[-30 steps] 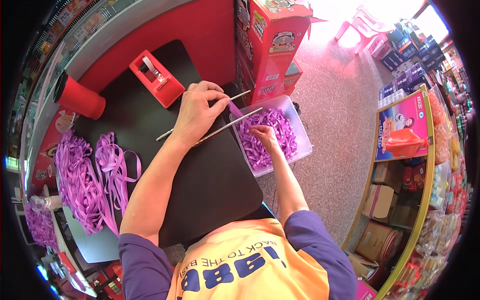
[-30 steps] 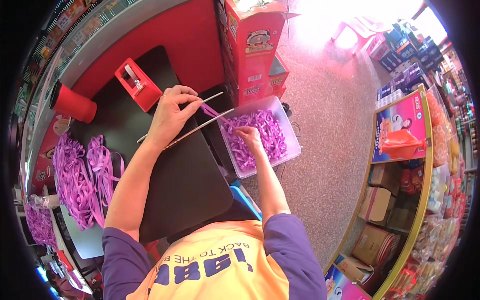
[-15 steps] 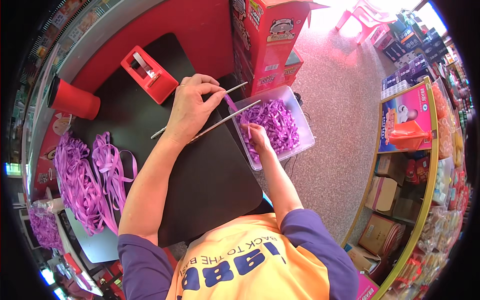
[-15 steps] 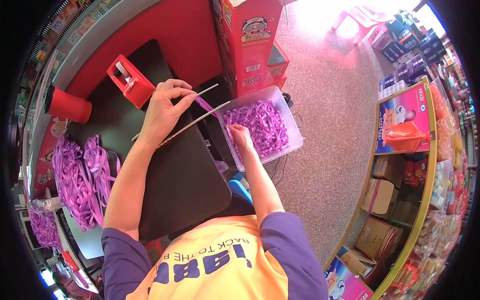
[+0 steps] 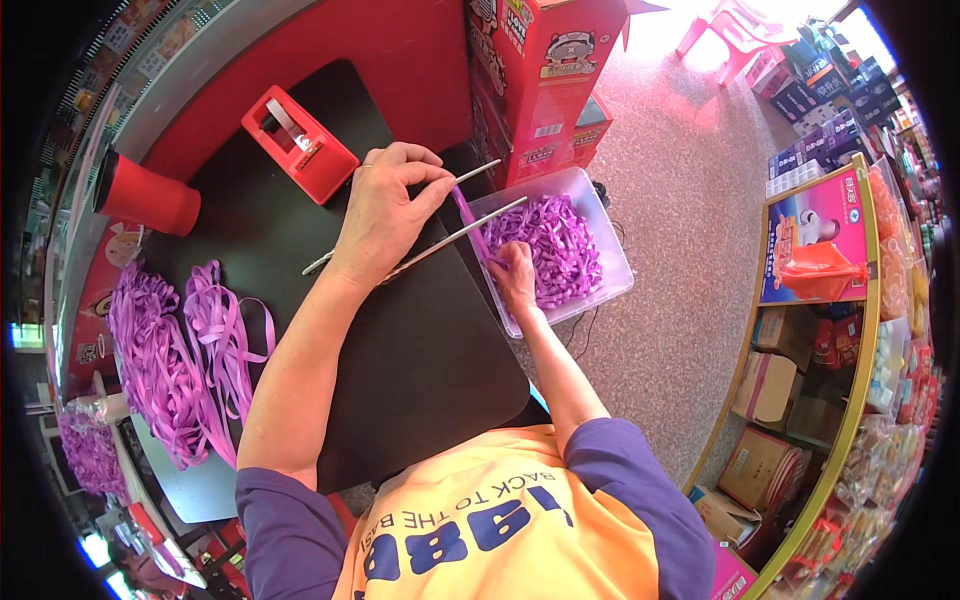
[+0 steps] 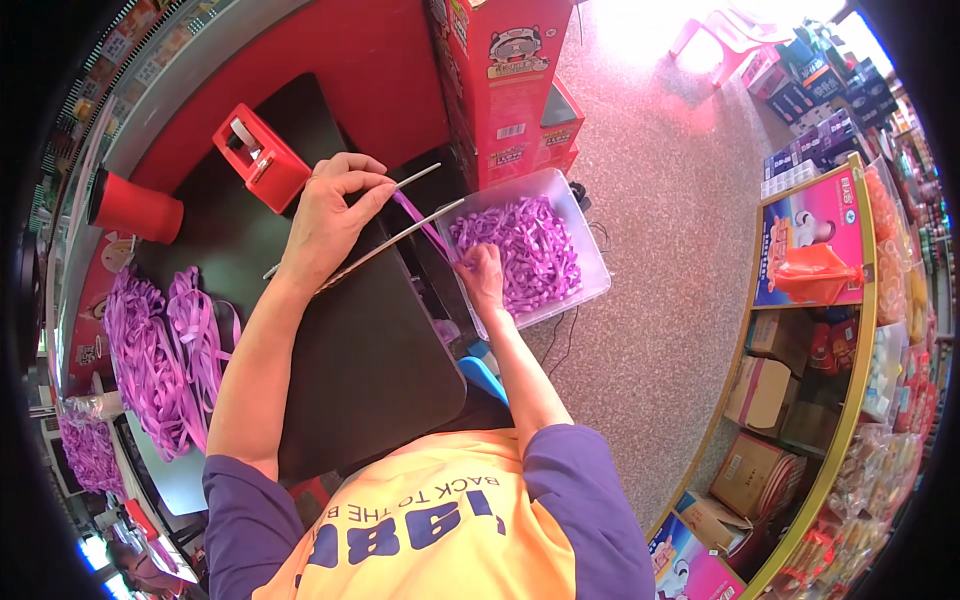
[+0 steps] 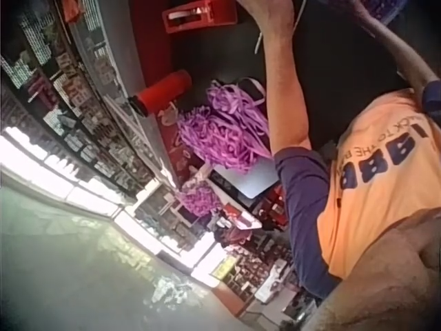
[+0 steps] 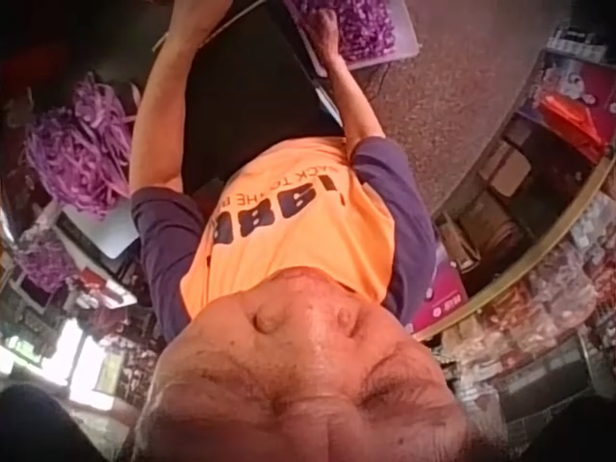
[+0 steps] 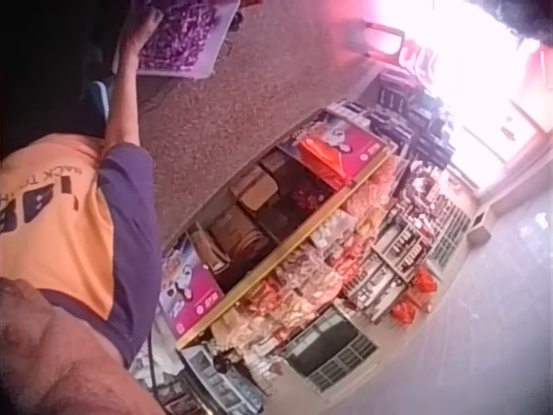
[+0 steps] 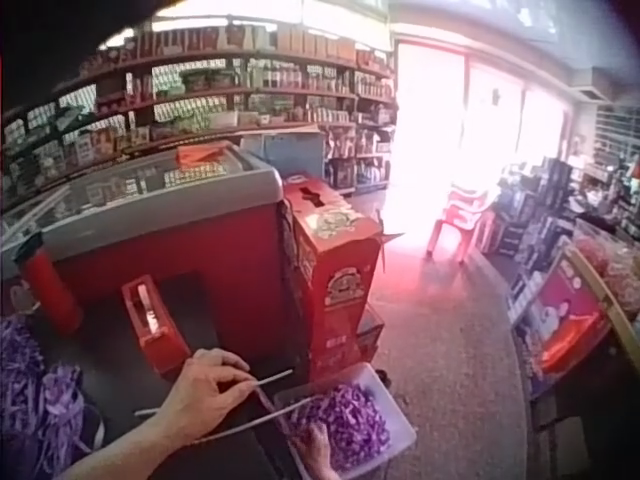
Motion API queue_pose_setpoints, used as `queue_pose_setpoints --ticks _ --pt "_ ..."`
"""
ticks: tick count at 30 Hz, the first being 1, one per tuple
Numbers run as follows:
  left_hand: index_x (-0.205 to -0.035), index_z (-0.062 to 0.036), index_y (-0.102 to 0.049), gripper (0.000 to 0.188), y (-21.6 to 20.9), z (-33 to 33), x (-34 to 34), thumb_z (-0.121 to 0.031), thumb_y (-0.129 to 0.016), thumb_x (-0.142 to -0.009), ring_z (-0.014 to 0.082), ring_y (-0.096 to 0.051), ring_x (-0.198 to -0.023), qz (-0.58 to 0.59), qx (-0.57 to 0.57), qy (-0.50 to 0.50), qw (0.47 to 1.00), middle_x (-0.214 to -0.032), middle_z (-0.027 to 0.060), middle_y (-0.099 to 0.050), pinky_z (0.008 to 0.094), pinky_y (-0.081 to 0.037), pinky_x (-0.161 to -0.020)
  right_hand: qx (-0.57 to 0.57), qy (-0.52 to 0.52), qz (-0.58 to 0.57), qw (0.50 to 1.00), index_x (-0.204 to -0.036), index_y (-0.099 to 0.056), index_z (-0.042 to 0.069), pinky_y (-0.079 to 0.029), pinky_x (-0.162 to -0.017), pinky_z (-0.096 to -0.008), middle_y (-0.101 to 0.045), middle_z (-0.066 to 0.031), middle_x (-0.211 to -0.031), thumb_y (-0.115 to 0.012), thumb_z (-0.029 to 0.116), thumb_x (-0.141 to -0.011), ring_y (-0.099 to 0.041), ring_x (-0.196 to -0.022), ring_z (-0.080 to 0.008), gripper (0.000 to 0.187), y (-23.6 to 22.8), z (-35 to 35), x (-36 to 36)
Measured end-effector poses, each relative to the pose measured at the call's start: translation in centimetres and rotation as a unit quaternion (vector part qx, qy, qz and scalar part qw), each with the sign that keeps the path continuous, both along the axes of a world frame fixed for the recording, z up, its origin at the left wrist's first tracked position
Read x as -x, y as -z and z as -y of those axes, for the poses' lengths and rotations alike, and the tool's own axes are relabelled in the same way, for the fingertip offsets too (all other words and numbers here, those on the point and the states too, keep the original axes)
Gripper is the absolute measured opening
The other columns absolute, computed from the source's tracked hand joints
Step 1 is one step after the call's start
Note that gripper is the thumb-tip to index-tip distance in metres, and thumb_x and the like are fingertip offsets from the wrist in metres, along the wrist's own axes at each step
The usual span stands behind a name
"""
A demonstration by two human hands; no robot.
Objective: Tying purple ribbons onto wooden sticks to create decorative craft items.
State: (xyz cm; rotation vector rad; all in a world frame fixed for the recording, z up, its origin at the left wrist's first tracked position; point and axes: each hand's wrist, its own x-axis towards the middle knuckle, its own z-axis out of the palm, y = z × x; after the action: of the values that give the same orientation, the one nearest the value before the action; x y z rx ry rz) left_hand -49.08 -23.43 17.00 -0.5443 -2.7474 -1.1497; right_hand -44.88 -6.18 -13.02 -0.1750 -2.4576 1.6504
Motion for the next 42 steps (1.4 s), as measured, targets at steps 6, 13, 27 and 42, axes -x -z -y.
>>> queue_pose_setpoints --ticks 6,13,27,42 --pt "-0.091 -0.0009 -0.069 0.018 -0.2 -0.2 -0.1 -0.017 -0.064 -0.084 0.0216 -0.049 -0.103 0.002 0.0 0.004 1.0 -0.105 0.0057 -0.06 0.0326 -0.039 -0.092 -0.111 -0.082 -0.162 0.977 -0.082 -0.064 0.007 -0.049 -0.075 -0.0355 -0.056 -0.0117 -0.1 -0.071 0.009 -0.072 -0.057 -0.092 -0.0288 0.012 -1.3 -2.0 -3.4" --pt "-0.09 -0.0019 -0.07 0.02 0.2 -0.5 -0.2 -0.019 -0.064 -0.083 0.0237 -0.048 -0.11 -0.017 0.01 -0.008 1.0 -0.113 0.0078 -0.058 0.0346 -0.039 -0.095 -0.126 -0.137 -0.137 0.973 -0.09 -0.068 0.006 -0.047 -0.077 -0.0358 -0.054 -0.0116 -0.099 -0.071 0.013 -0.077 -0.055 -0.094 -0.0276 0.014 -3.4 -6.0 -9.9" --pt "-0.087 -0.0029 -0.069 0.02 0.4 0.0 0.7 -0.022 -0.063 -0.083 0.0259 -0.039 -0.12 0.005 0.001 -0.01 1.0 -0.121 0.0059 -0.056 0.0381 -0.037 -0.098 -0.095 -0.269 -0.231 0.93 -0.081 -0.073 0.01 -0.04 -0.068 -0.0338 -0.051 -0.0065 -0.093 -0.076 0.019 -0.068 -0.048 -0.081 -0.0201 0.016 -24.3 -12.1 -19.9" --pt "-0.08 -0.0096 -0.073 0.017 1.8 1.0 0.2 -0.022 -0.065 -0.073 0.029 -0.046 -0.111 -0.071 -0.021 0.0 0.997 -0.116 0.0076 -0.057 0.0411 -0.035 -0.096 -0.029 -0.324 -0.344 0.881 -0.097 -0.068 0.002 -0.027 -0.102 -0.038 -0.048 -0.0149 -0.131 -0.04 0.037 -0.094 -0.042 -0.121 -0.0227 0.044 -44.1 0.0 4.4"
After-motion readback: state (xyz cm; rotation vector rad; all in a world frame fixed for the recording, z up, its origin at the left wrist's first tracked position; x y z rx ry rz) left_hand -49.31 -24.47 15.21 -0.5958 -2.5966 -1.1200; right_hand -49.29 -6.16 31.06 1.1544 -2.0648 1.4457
